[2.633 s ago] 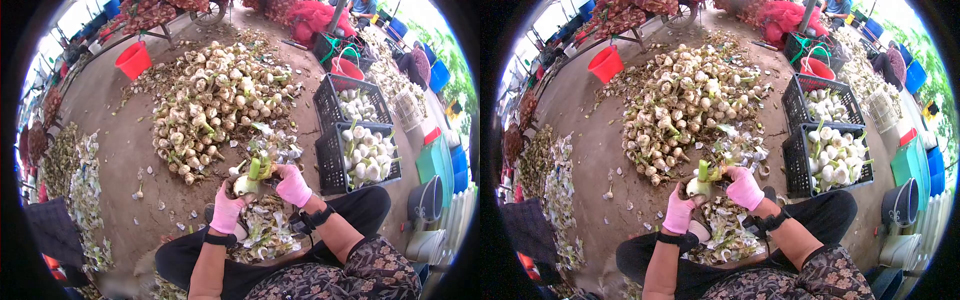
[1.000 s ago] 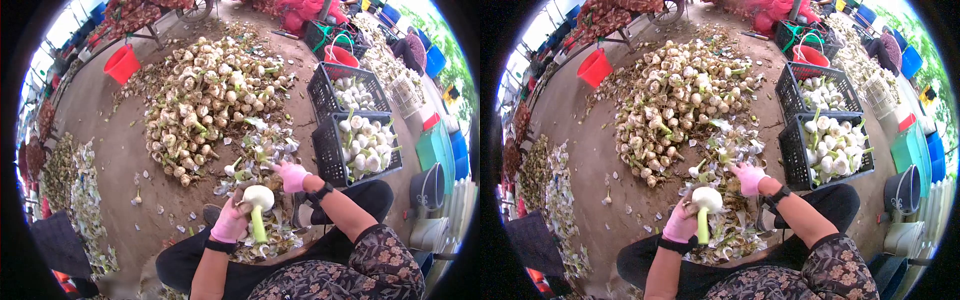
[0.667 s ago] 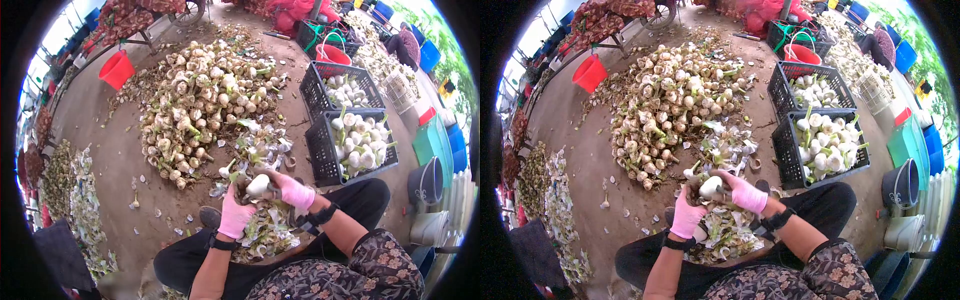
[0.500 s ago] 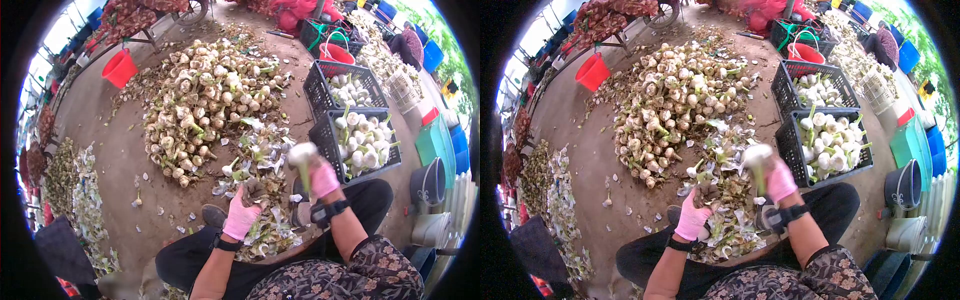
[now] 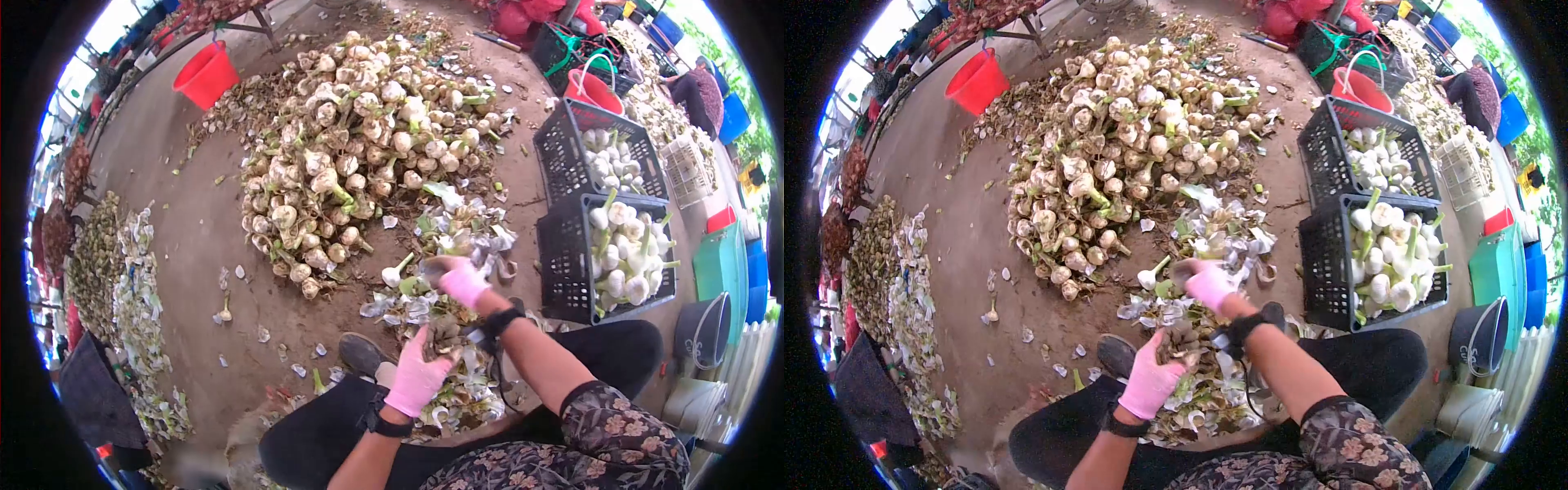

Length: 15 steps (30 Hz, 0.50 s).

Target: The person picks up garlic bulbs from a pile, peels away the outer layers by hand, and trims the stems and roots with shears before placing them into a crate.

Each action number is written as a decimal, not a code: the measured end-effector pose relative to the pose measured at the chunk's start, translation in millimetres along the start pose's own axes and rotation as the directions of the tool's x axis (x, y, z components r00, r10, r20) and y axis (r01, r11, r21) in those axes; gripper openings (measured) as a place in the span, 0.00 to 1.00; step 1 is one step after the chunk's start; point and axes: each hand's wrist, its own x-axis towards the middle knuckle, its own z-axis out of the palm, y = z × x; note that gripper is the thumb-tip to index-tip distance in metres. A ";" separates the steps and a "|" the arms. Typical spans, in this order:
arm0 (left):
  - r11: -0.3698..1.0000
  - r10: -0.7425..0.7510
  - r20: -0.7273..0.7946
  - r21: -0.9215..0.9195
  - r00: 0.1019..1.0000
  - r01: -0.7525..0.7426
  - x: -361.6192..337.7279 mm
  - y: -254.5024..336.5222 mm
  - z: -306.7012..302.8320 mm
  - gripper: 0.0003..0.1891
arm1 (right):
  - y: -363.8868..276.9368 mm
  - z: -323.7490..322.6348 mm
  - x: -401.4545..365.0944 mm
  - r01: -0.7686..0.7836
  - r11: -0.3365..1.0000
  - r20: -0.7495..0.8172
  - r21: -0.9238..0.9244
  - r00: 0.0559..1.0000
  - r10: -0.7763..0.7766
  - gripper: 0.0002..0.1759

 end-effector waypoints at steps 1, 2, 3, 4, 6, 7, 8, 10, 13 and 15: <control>1.000 0.017 -0.006 0.008 1.000 -0.017 3.8 -19.8 -6.6 0.22 | -8.2 22.8 12.3 0.038 0.976 0.009 -0.215 0.999 -0.036 0.22; 0.999 -0.007 -0.010 0.052 1.000 0.008 2.9 -8.7 -8.9 0.22 | -12.3 43.4 24.6 0.078 0.905 0.027 -0.419 0.997 -0.074 0.23; 0.999 -0.046 -0.025 -0.024 0.999 0.045 4.0 -9.3 -11.1 0.22 | -15.6 61.3 33.3 0.028 0.878 -0.001 -0.478 0.999 -0.033 0.25; 0.992 -0.082 -0.036 -0.099 0.996 0.078 4.2 -13.1 -13.2 0.22 | -12.9 78.0 42.1 -0.022 0.846 -0.035 -0.533 0.999 0.004 0.28; 0.989 -0.136 -0.072 -0.067 0.988 0.131 5.4 -14.0 -18.9 0.23 | -6.9 95.8 60.6 -0.058 0.783 0.013 -0.619 0.996 0.084 0.28; 0.991 -0.134 -0.083 -0.035 0.988 0.131 4.4 -6.3 -19.9 0.23 | -7.8 97.9 66.4 -0.075 0.787 0.021 -0.613 0.994 0.111 0.26; 0.991 -0.130 -0.090 -0.002 0.987 0.131 5.4 -1.5 -21.7 0.23 | -8.9 97.0 72.8 -0.095 0.790 0.024 -0.606 0.990 0.137 0.24; 0.984 -0.176 -0.077 -0.006 0.981 0.176 6.3 -6.4 -25.8 0.25 | -8.1 75.3 74.9 -0.075 0.912 0.014 -0.403 0.996 0.089 0.22; 0.979 -0.193 -0.042 0.058 0.980 0.195 7.9 -8.2 -30.8 0.27 | -23.4 -8.9 74.5 -0.198 0.835 -0.170 0.513 0.930 0.325 0.24; 0.977 -0.213 -0.031 -0.021 0.976 0.213 8.1 -8.3 -30.7 0.27 | 43.3 -109.7 97.7 0.286 0.943 -0.371 0.171 0.905 -0.208 0.11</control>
